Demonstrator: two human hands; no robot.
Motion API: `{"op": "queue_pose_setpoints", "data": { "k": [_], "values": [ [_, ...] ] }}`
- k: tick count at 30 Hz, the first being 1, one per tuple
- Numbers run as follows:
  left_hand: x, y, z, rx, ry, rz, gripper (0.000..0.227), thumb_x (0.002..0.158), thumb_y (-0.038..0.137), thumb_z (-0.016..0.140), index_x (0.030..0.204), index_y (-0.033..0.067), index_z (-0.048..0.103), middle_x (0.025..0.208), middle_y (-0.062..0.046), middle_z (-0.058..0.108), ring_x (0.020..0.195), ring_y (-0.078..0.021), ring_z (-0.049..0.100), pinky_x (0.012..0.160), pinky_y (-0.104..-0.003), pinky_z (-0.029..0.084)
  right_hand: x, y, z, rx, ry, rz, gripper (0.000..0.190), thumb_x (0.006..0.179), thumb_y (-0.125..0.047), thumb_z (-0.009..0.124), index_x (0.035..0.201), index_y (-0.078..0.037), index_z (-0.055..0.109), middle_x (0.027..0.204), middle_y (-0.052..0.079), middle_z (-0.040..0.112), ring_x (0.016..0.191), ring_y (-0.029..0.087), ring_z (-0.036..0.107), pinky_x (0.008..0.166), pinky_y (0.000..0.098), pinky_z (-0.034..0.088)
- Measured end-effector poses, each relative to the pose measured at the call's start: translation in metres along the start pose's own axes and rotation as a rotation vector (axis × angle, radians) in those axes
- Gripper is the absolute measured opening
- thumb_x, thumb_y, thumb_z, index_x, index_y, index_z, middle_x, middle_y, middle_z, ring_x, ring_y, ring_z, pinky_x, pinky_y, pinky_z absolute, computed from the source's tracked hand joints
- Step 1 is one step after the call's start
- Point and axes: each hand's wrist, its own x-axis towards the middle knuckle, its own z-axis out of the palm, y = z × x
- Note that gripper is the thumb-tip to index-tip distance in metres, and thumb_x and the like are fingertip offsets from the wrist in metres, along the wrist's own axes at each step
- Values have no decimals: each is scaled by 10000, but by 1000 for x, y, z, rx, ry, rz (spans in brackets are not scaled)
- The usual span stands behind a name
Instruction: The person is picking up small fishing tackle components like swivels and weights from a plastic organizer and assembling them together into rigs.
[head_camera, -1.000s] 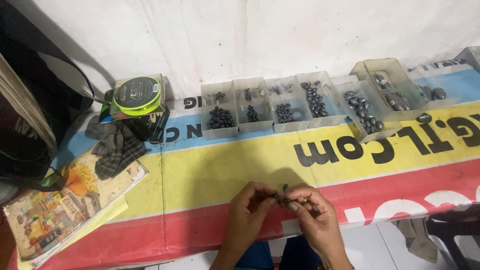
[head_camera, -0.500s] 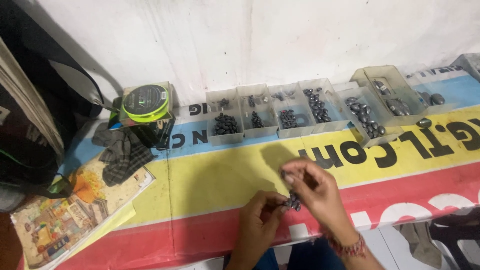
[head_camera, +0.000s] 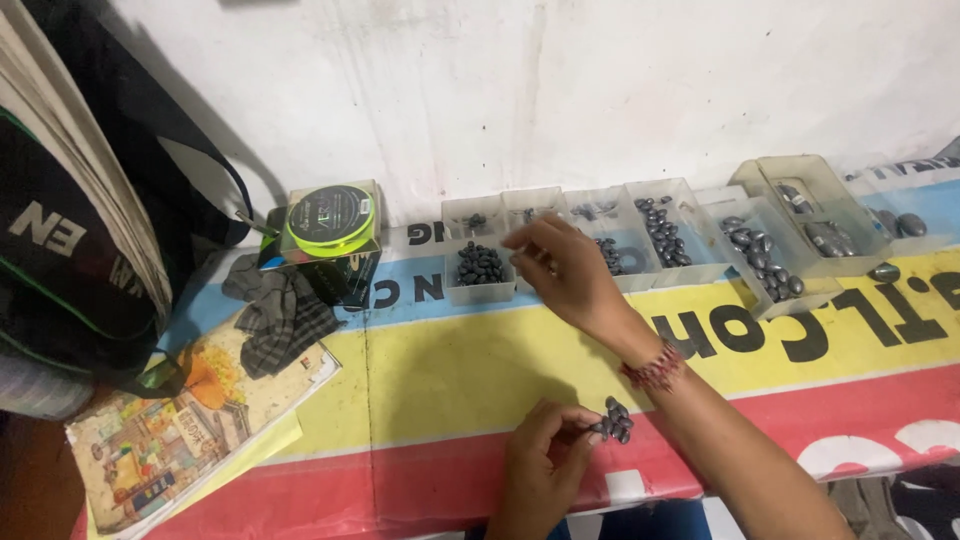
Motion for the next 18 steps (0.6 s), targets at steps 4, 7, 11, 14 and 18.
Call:
{"op": "queue_pose_setpoints", "data": {
  "k": [4, 7, 11, 14, 18],
  "values": [
    [-1, -5, 2, -52, 10, -23, 83, 936, 59, 687, 1015, 85, 680, 966, -62, 699, 896, -173, 702, 766, -281, 571, -51, -5, -18, -2, -77, 38, 152, 933, -43, 601, 1016, -86, 720, 987, 50, 710, 801, 171, 676, 691, 287, 532],
    [0, -3, 3, -75, 44, -6, 81, 937, 54, 687, 1015, 67, 668, 981, -79, 692, 901, -193, 702, 800, -298, 599, -104, 6, -26, 19, -115, 12, 107, 937, -72, 651, 1014, -81, 724, 1016, 59, 737, 868, 179, 705, 774, 304, 577],
    [1, -4, 5, -48, 56, -92, 75, 930, 93, 709, 992, 75, 671, 946, -71, 723, 870, -173, 722, 782, -290, 606, -158, 3, -29, -79, -226, 7, 181, 898, -84, 665, 1068, -85, 727, 1075, 52, 690, 1063, 240, 609, 967, 391, 473],
    [5, -1, 5, 91, -30, -59, 97, 932, 106, 712, 1015, 87, 666, 949, -80, 693, 880, -201, 711, 771, -309, 598, -179, -2, -31, -129, -202, -2, 178, 921, -127, 659, 1088, -72, 690, 1085, 57, 640, 1029, 255, 556, 889, 385, 430],
    [27, -9, -12, 432, -128, 136, 119, 895, 50, 673, 990, 113, 641, 935, -82, 643, 827, -262, 643, 726, -387, 514, -190, -2, -24, -177, -139, -31, 278, 897, -187, 749, 1159, -106, 706, 1104, 17, 641, 1031, 257, 542, 882, 387, 438]
  ]
}}
